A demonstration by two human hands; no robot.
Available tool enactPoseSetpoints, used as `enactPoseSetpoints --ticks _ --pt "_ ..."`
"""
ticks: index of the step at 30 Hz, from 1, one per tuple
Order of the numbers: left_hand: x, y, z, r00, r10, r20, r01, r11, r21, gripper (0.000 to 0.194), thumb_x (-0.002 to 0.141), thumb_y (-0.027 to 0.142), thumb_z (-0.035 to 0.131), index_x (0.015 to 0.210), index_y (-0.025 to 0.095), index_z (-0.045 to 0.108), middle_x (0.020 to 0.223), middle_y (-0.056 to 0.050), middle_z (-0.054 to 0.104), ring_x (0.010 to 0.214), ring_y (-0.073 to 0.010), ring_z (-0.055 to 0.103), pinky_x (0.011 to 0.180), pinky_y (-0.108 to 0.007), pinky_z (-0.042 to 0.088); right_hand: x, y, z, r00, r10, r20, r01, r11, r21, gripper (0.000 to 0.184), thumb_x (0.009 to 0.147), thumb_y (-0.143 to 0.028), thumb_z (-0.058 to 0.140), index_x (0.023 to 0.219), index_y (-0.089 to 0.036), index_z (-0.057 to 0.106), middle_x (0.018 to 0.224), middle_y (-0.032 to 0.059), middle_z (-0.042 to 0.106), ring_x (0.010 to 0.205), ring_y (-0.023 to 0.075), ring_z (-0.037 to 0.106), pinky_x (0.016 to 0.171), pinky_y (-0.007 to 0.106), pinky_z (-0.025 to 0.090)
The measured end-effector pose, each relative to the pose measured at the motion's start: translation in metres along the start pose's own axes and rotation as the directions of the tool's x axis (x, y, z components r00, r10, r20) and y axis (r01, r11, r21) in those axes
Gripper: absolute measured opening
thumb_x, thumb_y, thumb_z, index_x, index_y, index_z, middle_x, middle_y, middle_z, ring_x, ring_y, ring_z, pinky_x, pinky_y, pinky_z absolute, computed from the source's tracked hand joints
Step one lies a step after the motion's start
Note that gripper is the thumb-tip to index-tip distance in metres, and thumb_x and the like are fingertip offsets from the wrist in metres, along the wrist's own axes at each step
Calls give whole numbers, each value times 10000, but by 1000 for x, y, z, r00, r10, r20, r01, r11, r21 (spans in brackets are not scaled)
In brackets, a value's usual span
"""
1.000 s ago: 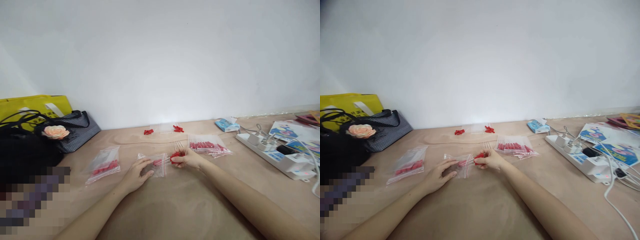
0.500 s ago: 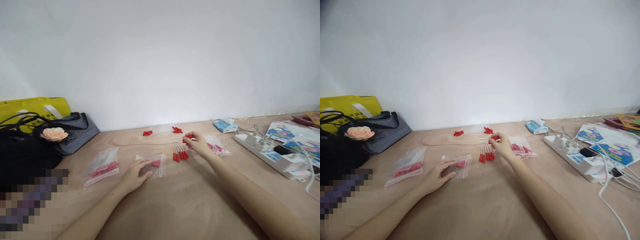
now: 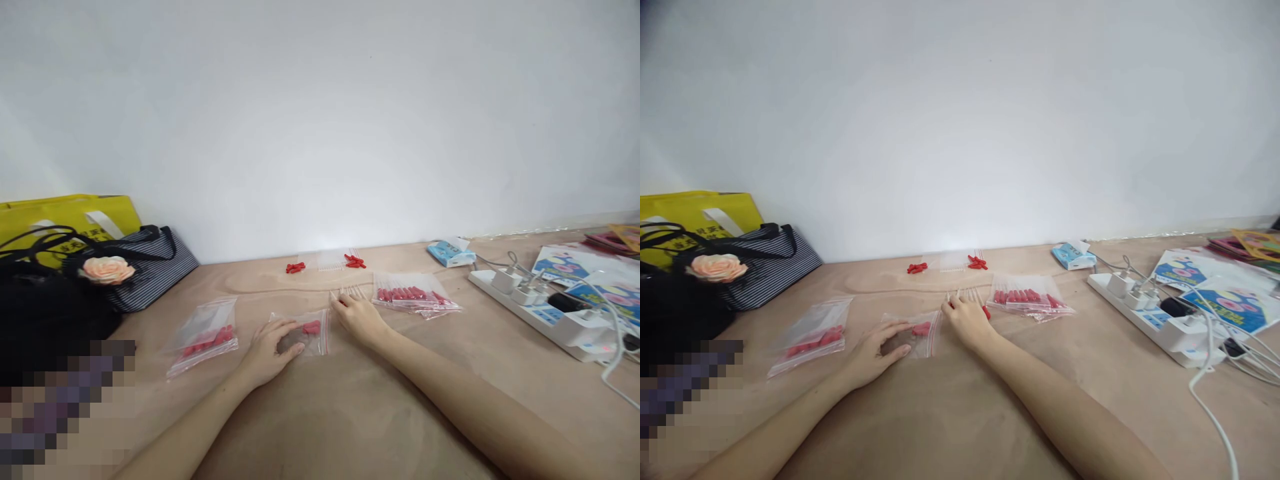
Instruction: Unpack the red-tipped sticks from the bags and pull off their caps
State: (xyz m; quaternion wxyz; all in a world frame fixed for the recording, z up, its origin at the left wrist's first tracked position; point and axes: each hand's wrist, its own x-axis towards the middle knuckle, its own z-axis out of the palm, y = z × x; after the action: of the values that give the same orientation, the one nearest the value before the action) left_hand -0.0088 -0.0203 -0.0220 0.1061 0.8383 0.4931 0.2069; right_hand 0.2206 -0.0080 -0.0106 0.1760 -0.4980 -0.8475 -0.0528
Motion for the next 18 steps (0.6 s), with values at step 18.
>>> enactPoseSetpoints --ticks 18 --pt "2 1 0 1000 -8 -24 9 1000 24 370 746 389 531 1085 247 565 1126 -47 578 1054 -234 506 920 -425 376 -4 -1 10 999 -33 14 35 994 -99 185 854 -191 423 873 -114 590 894 113 552 866 205 517 750 300 404"
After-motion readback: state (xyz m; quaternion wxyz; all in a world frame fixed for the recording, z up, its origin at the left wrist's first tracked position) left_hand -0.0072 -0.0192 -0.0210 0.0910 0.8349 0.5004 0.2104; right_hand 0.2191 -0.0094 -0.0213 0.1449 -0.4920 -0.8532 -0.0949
